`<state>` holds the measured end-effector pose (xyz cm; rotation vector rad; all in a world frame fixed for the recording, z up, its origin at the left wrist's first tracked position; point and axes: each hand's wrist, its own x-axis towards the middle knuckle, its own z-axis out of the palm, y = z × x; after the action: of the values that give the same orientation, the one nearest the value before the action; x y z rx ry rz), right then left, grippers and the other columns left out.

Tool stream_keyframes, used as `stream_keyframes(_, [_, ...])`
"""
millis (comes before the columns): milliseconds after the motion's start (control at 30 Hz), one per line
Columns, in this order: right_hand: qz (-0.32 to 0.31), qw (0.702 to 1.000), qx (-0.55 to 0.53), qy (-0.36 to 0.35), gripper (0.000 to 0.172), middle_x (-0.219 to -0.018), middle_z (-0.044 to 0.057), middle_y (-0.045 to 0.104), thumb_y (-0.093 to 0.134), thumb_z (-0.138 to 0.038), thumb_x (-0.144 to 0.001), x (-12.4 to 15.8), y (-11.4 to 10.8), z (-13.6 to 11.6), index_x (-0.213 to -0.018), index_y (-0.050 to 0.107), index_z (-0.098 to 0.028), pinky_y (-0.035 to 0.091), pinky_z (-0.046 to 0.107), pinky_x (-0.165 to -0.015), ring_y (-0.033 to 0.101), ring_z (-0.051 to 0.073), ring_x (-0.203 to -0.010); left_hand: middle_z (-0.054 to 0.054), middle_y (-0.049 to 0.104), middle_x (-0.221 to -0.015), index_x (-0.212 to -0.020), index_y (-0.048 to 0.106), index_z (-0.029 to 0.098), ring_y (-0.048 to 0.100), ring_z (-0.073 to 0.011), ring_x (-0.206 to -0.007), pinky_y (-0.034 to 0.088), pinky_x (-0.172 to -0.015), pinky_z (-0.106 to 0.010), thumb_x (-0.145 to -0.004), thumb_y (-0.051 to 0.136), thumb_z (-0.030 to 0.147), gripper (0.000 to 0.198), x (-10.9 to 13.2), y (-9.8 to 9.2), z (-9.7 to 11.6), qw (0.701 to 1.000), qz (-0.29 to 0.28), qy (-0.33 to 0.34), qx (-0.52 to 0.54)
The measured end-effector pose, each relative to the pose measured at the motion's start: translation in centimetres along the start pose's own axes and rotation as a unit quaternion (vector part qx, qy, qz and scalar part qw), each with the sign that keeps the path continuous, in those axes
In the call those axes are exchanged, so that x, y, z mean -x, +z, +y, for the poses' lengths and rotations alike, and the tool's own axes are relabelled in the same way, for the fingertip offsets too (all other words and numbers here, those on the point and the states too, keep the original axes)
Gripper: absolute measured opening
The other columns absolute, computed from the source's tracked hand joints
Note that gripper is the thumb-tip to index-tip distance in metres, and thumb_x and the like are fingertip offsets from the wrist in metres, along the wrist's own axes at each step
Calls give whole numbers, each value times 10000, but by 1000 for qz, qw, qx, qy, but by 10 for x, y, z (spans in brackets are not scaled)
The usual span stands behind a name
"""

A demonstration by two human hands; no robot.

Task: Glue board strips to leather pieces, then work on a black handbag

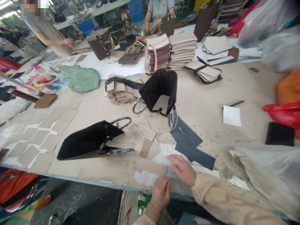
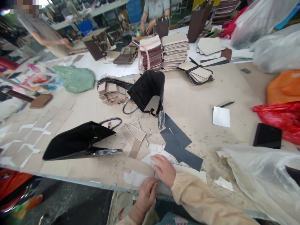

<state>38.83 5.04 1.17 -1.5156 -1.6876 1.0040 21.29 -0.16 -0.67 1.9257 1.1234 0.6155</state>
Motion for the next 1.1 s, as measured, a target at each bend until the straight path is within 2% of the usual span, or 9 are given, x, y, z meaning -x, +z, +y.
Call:
stream_keyframes(133, [61,994,83,33,315,-1135,104,620,456,-303,-877,35,-30,43,-1128,621,-207,476,388,-943,574,222,-1072,-88,648,-867,-988,602,167,603,-161,-825,529,-736,-294,-872,415,127,224,-11,6,0,997,38,48,-56])
stream_keyframes(267, [95,989,103,55,326,-1115,105,627,434,-332,-887,44,-53,65,-1117,623,-200,510,368,-896,594,218,-1041,-112,625,-1011,-1044,595,168,575,-202,-989,503,-869,-386,-850,441,121,252,-42,-5,1,979,72,68,-175])
stream_keyframes(367, [124,982,132,51,340,-1129,113,617,433,-339,-882,39,-64,66,-1132,616,-199,493,396,-916,580,231,-1058,-152,554,-1200,-1129,577,141,450,-284,-1193,420,-972,-496,-821,484,139,323,-71,-22,-4,953,95,20,-288])
stream_keyframes(467, [125,974,182,42,390,-1163,140,588,509,-338,-840,41,-71,64,-1182,586,-165,453,432,-953,539,258,-1095,-122,522,-1277,-1101,611,170,355,-326,-1275,340,-1015,-557,-802,518,150,314,-91,-33,-14,935,53,-11,-349])
stream_keyframes(600, [70,969,233,52,545,-1210,152,539,633,-317,-746,62,-73,56,-1255,526,-155,420,457,-962,483,284,-1122,-122,487,-1309,-1052,640,202,317,-358,-1295,289,-1002,-620,-826,475,124,290,-98,-35,-25,918,70,-27,-390])
stream_keyframes(700, [35,964,257,66,649,-1257,136,501,686,-285,-691,83,-70,50,-1298,479,-191,393,473,-964,440,302,-1147,-159,456,-1304,-1065,618,165,326,-342,-1287,338,-998,-566,-842,479,162,262,-91,-25,-20,934,97,27,-342])
stream_keyframes(800, [16,958,273,81,603,-1207,126,525,664,-193,-697,96,-70,48,-1276,495,-197,396,456,-937,446,293,-1112,-156,490,-1250,-1131,562,153,411,-279,-1218,410,-978,-473,-839,510,198,300,-79,-3,-4,965,16,95,-242])
stream_keyframes(933, [-2,955,281,96,479,-1073,107,563,684,-232,-699,95,-77,51,-1164,574,-198,413,432,-865,483,270,-985,-152,448,-1323,-1286,439,147,402,-285,-1202,411,-977,-484,-795,558,198,507,-70,33,19,968,-102,108,-200])
stream_keyframes(1100, [-17,956,276,102,508,-1046,91,574,750,-313,-650,88,-87,48,-1122,600,-199,392,417,-863,483,259,-962,-140,486,-1253,-1246,489,122,431,-299,-1125,415,-952,-465,-749,580,169,508,-78,45,28,952,-140,94,-254])
